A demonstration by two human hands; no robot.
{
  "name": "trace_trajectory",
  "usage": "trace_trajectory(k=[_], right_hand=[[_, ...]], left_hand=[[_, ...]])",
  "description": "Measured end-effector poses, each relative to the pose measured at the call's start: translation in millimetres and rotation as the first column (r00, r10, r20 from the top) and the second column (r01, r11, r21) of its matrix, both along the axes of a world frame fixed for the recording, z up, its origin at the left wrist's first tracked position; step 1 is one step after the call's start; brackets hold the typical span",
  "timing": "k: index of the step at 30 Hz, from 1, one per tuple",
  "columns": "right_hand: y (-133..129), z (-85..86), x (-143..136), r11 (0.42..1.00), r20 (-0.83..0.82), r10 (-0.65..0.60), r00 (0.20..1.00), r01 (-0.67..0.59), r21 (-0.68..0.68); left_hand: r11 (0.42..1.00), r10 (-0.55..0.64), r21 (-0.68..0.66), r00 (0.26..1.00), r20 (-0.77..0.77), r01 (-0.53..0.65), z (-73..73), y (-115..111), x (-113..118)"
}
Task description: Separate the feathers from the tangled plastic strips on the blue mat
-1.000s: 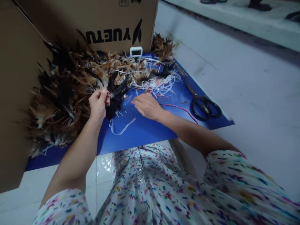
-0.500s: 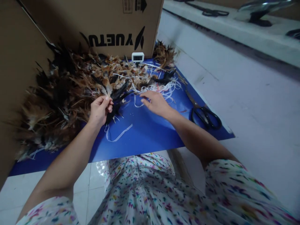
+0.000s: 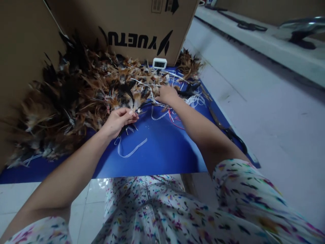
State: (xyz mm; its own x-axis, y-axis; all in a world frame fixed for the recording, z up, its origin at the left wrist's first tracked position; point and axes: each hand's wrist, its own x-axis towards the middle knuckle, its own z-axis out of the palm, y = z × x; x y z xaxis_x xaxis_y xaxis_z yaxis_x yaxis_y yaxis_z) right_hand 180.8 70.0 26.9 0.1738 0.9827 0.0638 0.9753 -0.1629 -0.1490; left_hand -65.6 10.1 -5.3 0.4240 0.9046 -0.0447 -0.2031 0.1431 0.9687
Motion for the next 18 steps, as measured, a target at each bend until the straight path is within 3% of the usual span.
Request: trace_trajectory(k=[3, 6, 8, 11, 14, 18], right_hand=[[8.4, -0.6, 6.7, 1.0, -0.097, 0.014, 0.995, -0.014, 0.004], [13.9, 0.2, 19.2, 0.991, -0.292, 0.061, 0.955, -0.024, 0.13], [14.8, 3.2, 25.9, 0.971, -0.511, 0.12, 0.851, 0.006, 0.237], [11.0, 13.0, 30.7, 0.957, -0.734, 0.176, 0.656, 0.061, 0.284], [1.2, 26.9, 31.1, 0.944, -0.8, 0.245, 0.548, 0.053, 0.326], [-23.7, 42.5, 26.6, 0.939, -0.822, 0.315, 0.474, -0.03, 0.343]], left_hand=[[0.998, 0.056, -0.014, 0.998, 0.009, -0.056, -6.3, 6.8, -0.3], [0.992, 0.127, -0.02, 0.991, 0.036, -0.126, -8.8, 13.6, -2.9], [0.988, 0.155, -0.018, 0.987, 0.05, -0.154, -9.2, 16.4, -4.3], [0.986, 0.165, -0.013, 0.984, 0.064, -0.164, -9.2, 17.5, -4.9], [0.986, 0.165, -0.006, 0.984, 0.066, -0.164, -8.7, 16.7, -4.5], [0.987, 0.16, 0.008, 0.986, 0.056, -0.16, -7.2, 15.4, -4.3]])
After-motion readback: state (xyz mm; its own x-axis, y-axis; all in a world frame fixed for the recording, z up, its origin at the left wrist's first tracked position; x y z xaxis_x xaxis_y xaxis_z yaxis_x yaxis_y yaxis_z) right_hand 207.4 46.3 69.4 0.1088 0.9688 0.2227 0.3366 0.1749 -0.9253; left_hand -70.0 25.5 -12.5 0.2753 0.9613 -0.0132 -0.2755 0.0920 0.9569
